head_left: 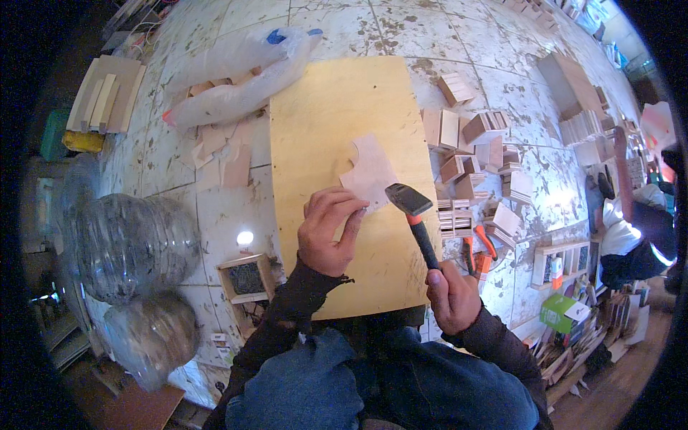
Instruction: The person repeatedly taps small wooden pieces with a hammer on a workbench. They rotate the pieces between taps and occasionally inspect them. A coworker is visible in the background handling other wood.
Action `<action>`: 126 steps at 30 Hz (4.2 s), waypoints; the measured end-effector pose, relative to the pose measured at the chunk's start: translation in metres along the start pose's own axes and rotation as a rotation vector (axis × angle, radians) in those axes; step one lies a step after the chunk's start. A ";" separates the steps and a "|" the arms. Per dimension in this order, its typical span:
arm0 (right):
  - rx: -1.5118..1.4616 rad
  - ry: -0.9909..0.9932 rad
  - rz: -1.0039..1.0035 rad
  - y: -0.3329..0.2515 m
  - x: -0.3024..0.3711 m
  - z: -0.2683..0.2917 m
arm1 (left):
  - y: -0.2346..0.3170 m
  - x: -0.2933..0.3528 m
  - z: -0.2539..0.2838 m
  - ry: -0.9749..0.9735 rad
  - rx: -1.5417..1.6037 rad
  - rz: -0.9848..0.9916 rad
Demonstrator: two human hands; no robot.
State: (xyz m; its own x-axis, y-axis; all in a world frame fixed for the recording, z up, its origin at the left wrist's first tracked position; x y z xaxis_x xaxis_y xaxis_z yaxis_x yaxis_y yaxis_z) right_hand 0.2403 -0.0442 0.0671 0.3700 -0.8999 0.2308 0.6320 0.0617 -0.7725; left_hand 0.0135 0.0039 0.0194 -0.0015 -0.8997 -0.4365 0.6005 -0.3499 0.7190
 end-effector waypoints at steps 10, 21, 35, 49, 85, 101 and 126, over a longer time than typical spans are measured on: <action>-0.010 -0.177 -0.038 -0.021 -0.005 0.011 | -0.010 0.013 -0.008 0.030 0.132 0.182; 0.229 0.043 0.371 -0.007 0.003 -0.004 | -0.048 0.011 -0.022 -0.052 0.009 -0.010; 0.073 0.022 -0.104 0.025 -0.006 -0.029 | -0.030 0.018 -0.027 0.036 -0.167 0.018; -0.087 0.133 -0.231 0.063 0.019 -0.030 | -0.150 0.223 0.091 -0.334 -0.803 1.009; -0.098 -0.204 -0.013 -0.032 -0.016 0.007 | -0.007 0.001 0.022 0.030 0.058 0.119; -0.256 -0.227 0.011 -0.033 0.002 0.029 | -0.022 -0.003 0.027 -0.172 0.061 0.054; -0.108 0.046 0.291 0.000 -0.014 -0.024 | -0.027 0.000 0.019 -0.130 0.026 0.019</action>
State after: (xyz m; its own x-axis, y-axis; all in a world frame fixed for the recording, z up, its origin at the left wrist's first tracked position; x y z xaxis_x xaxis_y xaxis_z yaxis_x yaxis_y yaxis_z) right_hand 0.2191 -0.0424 0.0496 0.4922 -0.8698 -0.0341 0.4275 0.2757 -0.8610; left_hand -0.0180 0.0084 0.0101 -0.0949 -0.9318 -0.3502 0.5803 -0.3376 0.7411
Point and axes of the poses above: each hand's wrist, its own x-axis away from the middle knuckle, its own z-axis out of the back of the hand, y = z × x, the point moved 1 cm from there along -x, towards the middle knuckle, and after that the axes turned 4 degrees about -y, right-handed, at the moved point
